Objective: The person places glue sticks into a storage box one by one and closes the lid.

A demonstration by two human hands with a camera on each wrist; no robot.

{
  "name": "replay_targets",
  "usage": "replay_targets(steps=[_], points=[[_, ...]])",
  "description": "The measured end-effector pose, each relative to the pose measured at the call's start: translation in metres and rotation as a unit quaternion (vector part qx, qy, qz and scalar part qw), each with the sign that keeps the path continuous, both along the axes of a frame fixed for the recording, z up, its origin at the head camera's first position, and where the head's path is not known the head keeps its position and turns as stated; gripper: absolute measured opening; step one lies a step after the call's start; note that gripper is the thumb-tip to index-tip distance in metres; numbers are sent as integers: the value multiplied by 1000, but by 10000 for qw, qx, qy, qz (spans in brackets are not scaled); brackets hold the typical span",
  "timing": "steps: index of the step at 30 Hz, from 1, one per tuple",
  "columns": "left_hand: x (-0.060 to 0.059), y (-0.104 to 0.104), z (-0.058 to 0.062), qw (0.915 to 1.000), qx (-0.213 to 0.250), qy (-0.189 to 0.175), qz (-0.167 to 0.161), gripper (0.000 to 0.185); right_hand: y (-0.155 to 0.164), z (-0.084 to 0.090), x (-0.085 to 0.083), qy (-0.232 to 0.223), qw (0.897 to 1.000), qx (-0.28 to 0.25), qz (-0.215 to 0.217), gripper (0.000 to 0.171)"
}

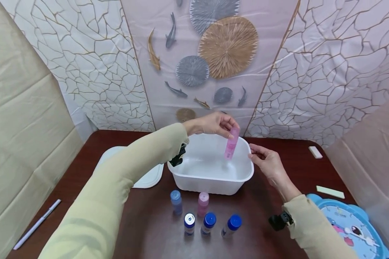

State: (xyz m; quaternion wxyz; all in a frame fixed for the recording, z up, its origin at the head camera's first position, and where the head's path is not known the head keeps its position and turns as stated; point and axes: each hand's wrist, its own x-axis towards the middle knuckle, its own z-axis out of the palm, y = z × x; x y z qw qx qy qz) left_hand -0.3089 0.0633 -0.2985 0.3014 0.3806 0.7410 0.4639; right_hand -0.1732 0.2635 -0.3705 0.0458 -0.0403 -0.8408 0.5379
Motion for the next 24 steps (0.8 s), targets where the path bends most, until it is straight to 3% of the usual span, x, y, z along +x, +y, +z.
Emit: replay_targets(steps=[9, 24], points=[[0, 6, -28, 9998, 4, 22, -193, 36, -2, 2, 2, 5, 10000, 67, -31, 43], [0, 16, -51, 9988, -334, 327, -166, 33, -2, -1, 0, 31, 10000, -5, -62, 41]])
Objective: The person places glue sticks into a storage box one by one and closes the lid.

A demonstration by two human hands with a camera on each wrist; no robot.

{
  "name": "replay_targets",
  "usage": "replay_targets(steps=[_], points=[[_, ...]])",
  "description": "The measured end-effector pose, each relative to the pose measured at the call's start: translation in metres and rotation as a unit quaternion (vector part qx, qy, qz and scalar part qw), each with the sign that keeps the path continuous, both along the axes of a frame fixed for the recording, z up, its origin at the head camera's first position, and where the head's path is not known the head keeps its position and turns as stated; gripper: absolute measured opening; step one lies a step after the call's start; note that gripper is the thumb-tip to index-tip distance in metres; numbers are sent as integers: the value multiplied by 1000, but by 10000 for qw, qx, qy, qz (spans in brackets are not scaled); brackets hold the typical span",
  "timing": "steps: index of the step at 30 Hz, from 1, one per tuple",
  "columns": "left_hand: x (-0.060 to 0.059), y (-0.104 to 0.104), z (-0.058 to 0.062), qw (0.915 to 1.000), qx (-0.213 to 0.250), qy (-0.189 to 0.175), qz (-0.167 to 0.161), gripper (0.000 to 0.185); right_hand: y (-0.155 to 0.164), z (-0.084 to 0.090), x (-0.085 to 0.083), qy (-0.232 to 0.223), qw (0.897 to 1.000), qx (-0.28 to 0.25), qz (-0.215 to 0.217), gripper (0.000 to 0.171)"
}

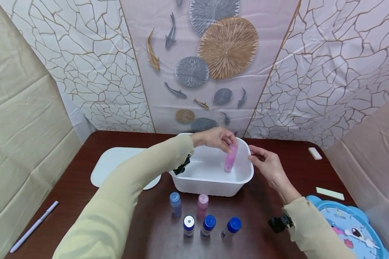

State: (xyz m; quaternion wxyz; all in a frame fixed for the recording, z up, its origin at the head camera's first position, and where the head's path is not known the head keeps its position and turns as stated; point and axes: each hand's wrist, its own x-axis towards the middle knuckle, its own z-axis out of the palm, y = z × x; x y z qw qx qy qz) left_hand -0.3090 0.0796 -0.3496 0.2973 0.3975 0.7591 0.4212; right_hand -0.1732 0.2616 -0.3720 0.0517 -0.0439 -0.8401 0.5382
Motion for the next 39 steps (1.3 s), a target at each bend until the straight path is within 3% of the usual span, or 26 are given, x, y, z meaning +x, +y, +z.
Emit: replay_targets(steps=[7, 16, 23, 27, 32, 36, 39], points=[[1, 0, -7, 9991, -278, 283, 115, 32, -2, -1, 1, 29, 10000, -40, -38, 41], [3, 3, -10, 9989, -201, 387, 160, 32, -2, 0, 1, 119, 9999, -17, -45, 40], [3, 2, -6, 9980, -255, 536, 218, 34, -2, -1, 0, 167, 9998, 7, -58, 40], [3, 1, -2, 9987, -211, 423, 203, 37, -2, -1, 0, 174, 9998, -9, -58, 39], [2, -5, 13, 9996, -94, 240, 141, 40, -3, 0, 1, 47, 10000, 28, -61, 40], [5, -16, 39, 9998, 147, 60, 70, 41, -3, 1, 1, 0, 9999, 87, -95, 41], [13, -33, 61, 9990, 422, -130, -112, 39, -2, 1, 2, 6, 9999, 118, -105, 42]])
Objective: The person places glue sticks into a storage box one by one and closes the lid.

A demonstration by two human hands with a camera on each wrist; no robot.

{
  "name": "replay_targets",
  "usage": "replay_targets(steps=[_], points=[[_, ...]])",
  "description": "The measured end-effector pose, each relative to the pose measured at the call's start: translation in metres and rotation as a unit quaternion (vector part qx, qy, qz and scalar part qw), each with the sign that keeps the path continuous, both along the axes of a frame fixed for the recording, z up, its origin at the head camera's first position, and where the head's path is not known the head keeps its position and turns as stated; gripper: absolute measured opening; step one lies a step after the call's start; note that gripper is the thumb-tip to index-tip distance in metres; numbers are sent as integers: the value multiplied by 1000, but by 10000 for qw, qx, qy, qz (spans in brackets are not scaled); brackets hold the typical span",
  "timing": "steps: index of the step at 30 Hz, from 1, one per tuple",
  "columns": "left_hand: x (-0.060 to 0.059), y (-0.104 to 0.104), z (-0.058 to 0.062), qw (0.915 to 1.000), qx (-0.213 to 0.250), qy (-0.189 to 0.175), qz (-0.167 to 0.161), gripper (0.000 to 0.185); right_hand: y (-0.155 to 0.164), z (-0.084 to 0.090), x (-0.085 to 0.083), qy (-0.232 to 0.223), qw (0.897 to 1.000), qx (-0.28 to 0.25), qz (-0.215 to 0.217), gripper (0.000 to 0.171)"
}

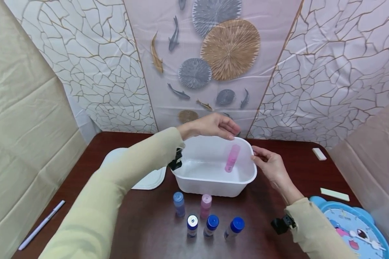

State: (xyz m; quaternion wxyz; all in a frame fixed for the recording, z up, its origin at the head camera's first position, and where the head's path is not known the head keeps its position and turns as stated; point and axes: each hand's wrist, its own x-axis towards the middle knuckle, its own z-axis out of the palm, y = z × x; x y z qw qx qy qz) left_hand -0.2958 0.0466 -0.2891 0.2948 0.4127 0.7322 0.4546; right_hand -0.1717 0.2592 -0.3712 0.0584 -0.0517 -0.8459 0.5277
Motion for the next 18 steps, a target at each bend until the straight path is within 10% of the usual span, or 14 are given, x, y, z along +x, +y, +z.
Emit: replay_targets(steps=[7, 18], points=[[43, -62, 22, 9964, 312, -317, -717, 37, 1, 2, 0, 15, 10000, -8, 46, 43], [85, -140, -43, 9883, 385, -1327, -647, 42, -1, 0, -1, -48, 10000, -25, -1, 42]])
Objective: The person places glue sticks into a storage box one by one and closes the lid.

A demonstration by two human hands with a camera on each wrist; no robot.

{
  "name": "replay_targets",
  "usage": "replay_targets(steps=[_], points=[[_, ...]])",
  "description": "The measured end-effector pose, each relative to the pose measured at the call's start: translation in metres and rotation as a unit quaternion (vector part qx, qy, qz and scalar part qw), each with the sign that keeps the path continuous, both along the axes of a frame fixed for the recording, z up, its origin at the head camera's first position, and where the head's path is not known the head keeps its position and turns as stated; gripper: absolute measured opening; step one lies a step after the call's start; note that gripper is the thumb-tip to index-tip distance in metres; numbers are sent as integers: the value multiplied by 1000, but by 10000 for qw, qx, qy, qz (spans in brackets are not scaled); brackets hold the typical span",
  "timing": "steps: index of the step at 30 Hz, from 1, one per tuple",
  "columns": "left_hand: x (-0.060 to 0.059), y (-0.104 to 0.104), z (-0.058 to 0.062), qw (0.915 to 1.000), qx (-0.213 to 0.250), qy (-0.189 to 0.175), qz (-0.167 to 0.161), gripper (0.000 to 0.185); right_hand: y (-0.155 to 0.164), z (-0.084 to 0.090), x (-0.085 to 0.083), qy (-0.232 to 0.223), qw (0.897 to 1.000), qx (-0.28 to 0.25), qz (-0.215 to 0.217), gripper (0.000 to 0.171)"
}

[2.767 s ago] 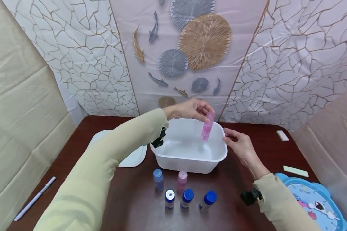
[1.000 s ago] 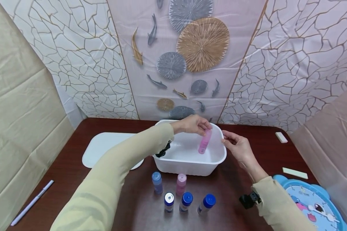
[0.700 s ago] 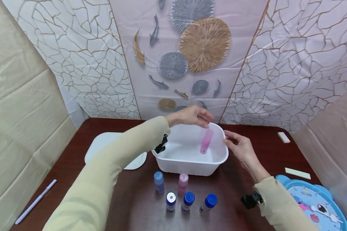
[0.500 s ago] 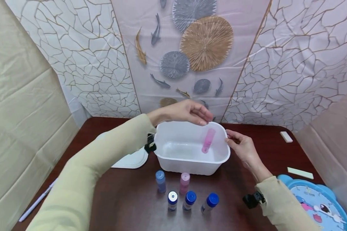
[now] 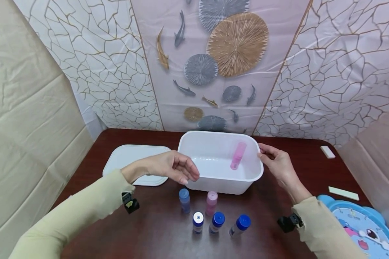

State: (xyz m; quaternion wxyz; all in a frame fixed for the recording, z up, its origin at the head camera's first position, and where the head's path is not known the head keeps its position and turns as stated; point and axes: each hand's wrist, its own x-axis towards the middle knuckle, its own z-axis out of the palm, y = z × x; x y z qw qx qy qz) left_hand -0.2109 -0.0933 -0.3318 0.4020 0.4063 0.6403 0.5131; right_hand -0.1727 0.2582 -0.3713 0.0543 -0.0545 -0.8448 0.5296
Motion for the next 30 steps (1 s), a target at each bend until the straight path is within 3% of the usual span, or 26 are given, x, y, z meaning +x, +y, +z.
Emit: replay_targets(steps=[4, 10, 20, 25, 30], points=[[7, -9, -19, 9995, 146, -294, 7, 50, 0, 0, 0, 21, 10000, 44, -33, 42], [17, -13, -35, 9987, 119, -471, 179, 56, 0, 0, 0, -33, 10000, 57, -52, 42], [27, -15, -57, 9994, 92, -165, 306, 42, 0, -1, 0, 51, 10000, 52, -32, 42], [31, -14, -62, 9991, 65, -12, 423, 40, 0, -2, 1, 29, 10000, 28, -35, 42], [32, -15, -58, 9988, 11, 82, 480, 38, 0, -3, 0, 79, 9999, 61, -30, 42]])
